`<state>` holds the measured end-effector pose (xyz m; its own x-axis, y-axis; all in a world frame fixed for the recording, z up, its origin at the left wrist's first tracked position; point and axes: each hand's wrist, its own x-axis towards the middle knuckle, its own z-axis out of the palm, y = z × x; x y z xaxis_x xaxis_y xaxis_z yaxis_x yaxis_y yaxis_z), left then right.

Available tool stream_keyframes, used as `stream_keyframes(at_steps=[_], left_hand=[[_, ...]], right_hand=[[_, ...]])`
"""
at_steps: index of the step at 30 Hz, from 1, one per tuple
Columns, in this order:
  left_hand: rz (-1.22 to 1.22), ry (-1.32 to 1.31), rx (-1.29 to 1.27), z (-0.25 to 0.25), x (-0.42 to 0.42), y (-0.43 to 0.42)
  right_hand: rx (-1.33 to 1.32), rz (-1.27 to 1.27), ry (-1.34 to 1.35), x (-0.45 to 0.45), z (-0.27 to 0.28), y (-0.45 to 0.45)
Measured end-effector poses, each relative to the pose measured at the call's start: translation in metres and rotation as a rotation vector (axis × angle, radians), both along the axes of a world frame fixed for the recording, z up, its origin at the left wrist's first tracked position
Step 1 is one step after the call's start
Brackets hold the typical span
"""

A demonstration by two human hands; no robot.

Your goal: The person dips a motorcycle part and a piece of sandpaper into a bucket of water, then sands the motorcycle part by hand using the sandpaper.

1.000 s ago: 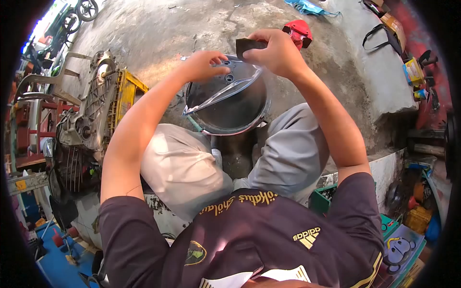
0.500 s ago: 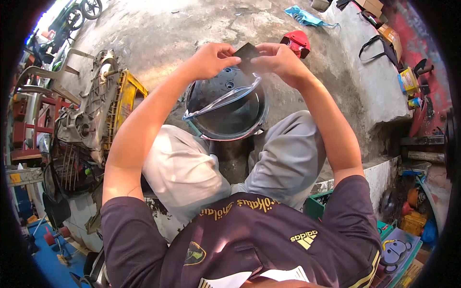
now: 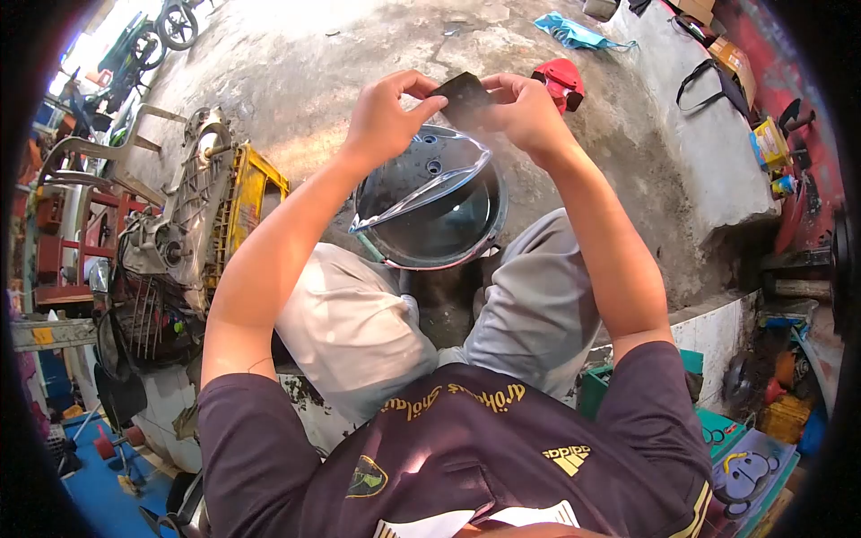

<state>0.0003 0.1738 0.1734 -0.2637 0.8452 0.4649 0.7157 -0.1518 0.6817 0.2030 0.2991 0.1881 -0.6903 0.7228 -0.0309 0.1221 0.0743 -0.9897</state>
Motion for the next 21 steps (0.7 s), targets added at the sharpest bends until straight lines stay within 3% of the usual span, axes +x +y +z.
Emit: stream_keyframes(at_steps=[4, 6, 10, 21], left_hand=[[0.023, 0.050, 0.109, 0.002, 0.004, 0.002], [-0.020, 0.334, 0.207, 0.005, 0.003, 0.002], [-0.119, 0.370, 0.244, 0.008, 0.009, 0.001], [0.021, 0.029, 0.176, 0.005, 0.013, 0.010]], right_hand=[[-0.018, -0.011, 0.020, -0.002, -0.002, 0.004], [-0.032, -0.029, 0.042, -0.002, -0.002, 0.008], [-0.142, -0.007, 0.135, 0.002, -0.006, 0.014], [-0.224, 0.008, 0.220, 0.005, -0.010, 0.021]])
